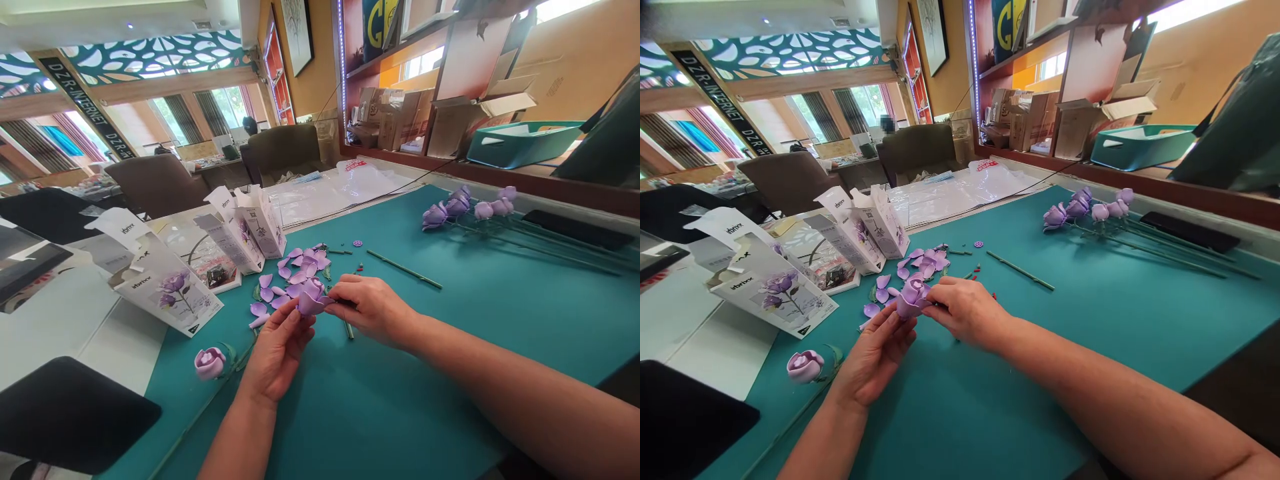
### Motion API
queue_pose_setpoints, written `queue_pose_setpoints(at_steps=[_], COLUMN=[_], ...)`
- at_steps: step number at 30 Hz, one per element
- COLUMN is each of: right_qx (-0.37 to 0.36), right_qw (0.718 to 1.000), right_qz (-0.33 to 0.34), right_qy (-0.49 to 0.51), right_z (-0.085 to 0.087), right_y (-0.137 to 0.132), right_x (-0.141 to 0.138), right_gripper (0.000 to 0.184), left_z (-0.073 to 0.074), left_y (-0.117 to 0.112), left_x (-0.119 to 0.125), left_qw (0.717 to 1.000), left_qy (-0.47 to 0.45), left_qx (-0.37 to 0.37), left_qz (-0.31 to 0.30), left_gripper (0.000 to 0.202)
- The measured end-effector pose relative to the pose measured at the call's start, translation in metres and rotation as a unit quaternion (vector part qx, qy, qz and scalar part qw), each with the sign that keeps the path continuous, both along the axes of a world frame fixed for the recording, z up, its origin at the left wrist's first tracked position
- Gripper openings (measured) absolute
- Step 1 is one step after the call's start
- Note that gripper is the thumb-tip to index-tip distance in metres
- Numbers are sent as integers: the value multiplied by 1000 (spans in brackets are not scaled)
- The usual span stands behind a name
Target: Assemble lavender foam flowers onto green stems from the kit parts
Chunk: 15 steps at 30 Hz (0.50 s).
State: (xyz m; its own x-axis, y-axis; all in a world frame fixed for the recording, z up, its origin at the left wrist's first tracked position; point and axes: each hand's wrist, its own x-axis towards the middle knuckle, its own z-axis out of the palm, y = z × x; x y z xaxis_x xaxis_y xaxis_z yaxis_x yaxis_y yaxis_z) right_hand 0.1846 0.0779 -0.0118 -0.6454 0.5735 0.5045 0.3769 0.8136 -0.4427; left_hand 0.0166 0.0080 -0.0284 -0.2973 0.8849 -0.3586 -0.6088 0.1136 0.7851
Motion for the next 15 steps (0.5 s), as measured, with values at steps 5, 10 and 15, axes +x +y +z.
queue_pose_setpoints(at_steps=[5, 10, 15], right_qx=[0, -9, -8], right_qw=[1000, 1000, 1000], right_qz=[4, 2, 2], right_qy=[-16, -19, -20], right_z=[2, 1, 0], right_y=[-1, 0, 1], right_x=[1, 1, 1], right_gripper=[12, 12, 12], left_z=[0, 0, -2], left_y=[0, -1, -1], left_x=[1, 2, 3], left_qw=[1000, 1000, 1000], left_qy=[5, 14, 16], left_qx=[0, -10, -10], left_qz=[3, 8, 9], left_gripper=[16, 15, 14])
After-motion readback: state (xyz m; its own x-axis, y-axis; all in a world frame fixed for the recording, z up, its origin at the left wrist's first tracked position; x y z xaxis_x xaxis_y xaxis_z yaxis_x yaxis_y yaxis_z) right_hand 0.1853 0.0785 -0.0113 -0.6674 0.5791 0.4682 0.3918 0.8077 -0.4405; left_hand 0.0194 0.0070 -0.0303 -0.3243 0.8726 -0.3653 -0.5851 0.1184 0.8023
